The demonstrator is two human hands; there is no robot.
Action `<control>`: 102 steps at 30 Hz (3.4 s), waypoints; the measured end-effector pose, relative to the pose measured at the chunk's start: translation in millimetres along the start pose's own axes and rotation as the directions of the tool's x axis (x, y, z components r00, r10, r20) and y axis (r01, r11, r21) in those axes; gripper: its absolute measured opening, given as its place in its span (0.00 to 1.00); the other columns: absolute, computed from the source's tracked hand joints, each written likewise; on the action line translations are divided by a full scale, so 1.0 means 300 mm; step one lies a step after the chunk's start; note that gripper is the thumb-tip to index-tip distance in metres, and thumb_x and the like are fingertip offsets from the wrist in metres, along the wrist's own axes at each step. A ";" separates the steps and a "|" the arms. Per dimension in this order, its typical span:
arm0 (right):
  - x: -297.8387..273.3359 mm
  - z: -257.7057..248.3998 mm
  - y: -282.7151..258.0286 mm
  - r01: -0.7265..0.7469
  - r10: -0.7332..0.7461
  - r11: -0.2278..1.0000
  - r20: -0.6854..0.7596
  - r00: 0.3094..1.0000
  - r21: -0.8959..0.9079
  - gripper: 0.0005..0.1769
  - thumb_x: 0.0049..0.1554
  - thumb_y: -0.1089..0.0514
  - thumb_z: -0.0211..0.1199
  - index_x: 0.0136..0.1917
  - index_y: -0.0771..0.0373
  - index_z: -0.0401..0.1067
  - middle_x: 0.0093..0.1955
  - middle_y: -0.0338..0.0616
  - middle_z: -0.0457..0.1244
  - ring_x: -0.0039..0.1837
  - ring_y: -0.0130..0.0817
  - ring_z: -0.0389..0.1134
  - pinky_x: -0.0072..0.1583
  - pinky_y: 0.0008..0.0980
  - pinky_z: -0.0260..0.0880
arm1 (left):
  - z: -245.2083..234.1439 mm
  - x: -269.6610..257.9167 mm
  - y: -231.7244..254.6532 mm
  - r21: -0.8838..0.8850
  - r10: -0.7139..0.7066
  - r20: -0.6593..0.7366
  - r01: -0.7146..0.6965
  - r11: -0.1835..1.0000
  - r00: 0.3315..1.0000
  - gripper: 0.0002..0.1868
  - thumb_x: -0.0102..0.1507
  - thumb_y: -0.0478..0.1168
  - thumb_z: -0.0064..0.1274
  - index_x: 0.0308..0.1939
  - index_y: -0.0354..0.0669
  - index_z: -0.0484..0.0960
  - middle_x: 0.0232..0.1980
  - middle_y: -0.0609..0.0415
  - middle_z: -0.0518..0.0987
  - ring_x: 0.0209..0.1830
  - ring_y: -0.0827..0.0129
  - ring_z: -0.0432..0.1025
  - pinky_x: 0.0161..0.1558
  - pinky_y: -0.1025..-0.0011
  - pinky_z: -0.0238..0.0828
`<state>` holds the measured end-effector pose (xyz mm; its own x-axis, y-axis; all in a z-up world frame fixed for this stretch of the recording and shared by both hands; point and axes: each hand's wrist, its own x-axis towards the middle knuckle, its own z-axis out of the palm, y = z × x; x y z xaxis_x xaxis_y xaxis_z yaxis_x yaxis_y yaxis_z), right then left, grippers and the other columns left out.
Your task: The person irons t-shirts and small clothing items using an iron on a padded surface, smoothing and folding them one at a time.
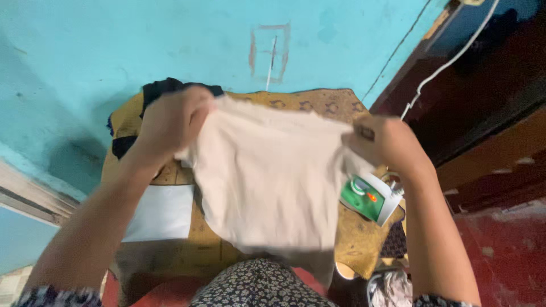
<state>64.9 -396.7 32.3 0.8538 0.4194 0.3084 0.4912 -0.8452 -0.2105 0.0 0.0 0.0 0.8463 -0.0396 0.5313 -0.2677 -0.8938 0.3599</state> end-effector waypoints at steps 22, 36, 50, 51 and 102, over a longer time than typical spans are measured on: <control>-0.612 0.761 0.083 -0.035 0.003 0.955 0.105 0.994 0.296 0.20 0.50 0.57 0.67 0.57 0.59 0.77 0.61 0.47 0.70 0.60 0.48 0.72 0.64 0.49 0.68 | 0.511 -0.473 -0.170 0.413 -0.375 0.628 0.117 0.903 0.681 0.18 0.63 0.49 0.55 0.51 0.41 0.81 0.52 0.47 0.82 0.50 0.56 0.79 0.55 0.54 0.72; -0.553 0.947 0.251 -0.481 0.483 0.714 0.139 0.865 0.509 0.20 0.53 0.46 0.69 0.48 0.65 0.81 0.41 0.46 0.74 0.42 0.28 0.74 0.47 0.29 0.71 | 1.000 -0.725 0.037 -0.588 -0.218 0.666 0.682 0.434 0.713 0.28 0.62 0.45 0.57 0.64 0.44 0.69 0.54 0.48 0.78 0.38 0.66 0.81 0.40 0.69 0.76; -0.513 0.893 0.169 -0.442 0.325 0.821 0.341 0.882 0.361 0.17 0.48 0.53 0.70 0.48 0.65 0.76 0.40 0.53 0.71 0.43 0.48 0.73 0.48 0.41 0.71 | 0.825 -0.565 0.217 -0.059 -0.084 0.475 0.127 0.990 0.876 0.16 0.64 0.43 0.54 0.53 0.41 0.80 0.56 0.47 0.77 0.55 0.54 0.74 0.54 0.57 0.73; -0.512 0.895 0.172 -0.457 0.324 0.804 0.364 0.873 0.381 0.17 0.47 0.54 0.70 0.48 0.65 0.76 0.40 0.53 0.71 0.42 0.47 0.73 0.48 0.41 0.71 | 0.851 -0.546 0.235 -0.128 0.017 0.454 0.046 0.991 0.891 0.16 0.65 0.41 0.52 0.55 0.41 0.80 0.58 0.47 0.77 0.58 0.54 0.73 0.57 0.57 0.71; -0.555 0.860 0.190 -0.667 0.340 0.528 0.589 0.733 0.526 0.28 0.60 0.38 0.62 0.50 0.67 0.80 0.40 0.49 0.71 0.41 0.33 0.68 0.46 0.35 0.69 | 1.065 -0.580 0.211 -0.129 0.257 0.348 -0.225 0.966 0.901 0.41 0.70 0.63 0.38 0.76 0.34 0.59 0.80 0.40 0.56 0.81 0.52 0.49 0.77 0.51 0.35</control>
<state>-4.7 -429.2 -270.4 0.8947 0.2150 -0.3915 -0.2194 -0.5520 -0.8045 -16.9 -192.4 -314.7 0.8546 -0.4210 0.3042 -0.5087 -0.7965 0.3269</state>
